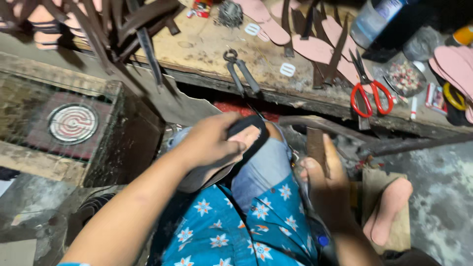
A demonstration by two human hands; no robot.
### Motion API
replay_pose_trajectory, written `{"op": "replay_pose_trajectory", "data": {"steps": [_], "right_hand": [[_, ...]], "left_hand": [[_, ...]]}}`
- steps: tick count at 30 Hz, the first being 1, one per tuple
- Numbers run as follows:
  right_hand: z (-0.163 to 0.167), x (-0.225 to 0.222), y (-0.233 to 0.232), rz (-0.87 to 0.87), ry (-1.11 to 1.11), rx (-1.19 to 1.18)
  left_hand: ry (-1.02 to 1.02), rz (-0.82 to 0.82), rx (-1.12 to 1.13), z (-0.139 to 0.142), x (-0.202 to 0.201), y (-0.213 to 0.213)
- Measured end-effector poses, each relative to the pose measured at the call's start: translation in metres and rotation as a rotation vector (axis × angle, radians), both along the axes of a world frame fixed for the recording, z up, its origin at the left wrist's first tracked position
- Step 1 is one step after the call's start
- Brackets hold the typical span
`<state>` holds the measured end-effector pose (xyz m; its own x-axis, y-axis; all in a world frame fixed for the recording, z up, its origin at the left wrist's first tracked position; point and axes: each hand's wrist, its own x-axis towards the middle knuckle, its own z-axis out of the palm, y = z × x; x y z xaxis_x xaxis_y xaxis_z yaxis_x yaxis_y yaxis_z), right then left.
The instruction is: The person sits on the floor holding a shoe upper over a last on their lap. They use pincers to pull and tuck the upper material over the insole edge, then use a hammer to tap and secure the folded edges, repositioning the shoe repeatedly while working around the toe and sides.
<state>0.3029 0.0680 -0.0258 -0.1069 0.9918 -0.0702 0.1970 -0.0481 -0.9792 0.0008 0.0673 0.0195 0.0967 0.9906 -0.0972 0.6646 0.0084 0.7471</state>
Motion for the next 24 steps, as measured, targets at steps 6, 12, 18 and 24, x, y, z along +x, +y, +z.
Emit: {"op": "replay_pose_trajectory", "data": {"steps": [6,12,18,24], "right_hand": [[0.060,-0.025,0.012,0.254,-0.203,0.008],[0.127,-0.080,0.002,0.436,-0.613,0.485],[0.143,-0.106,0.001,0.663,-0.485,0.755],[0.084,-0.114,0.005,0.475,-0.323,0.278]], "left_hand": [[-0.513,0.109,0.313,0.025,-0.045,-0.067],[-0.640,0.198,0.260,0.020,-0.050,-0.097],[-0.525,0.279,0.293,0.019,-0.057,-0.110],[-0.576,0.392,0.350,0.013,-0.072,-0.125]]}}
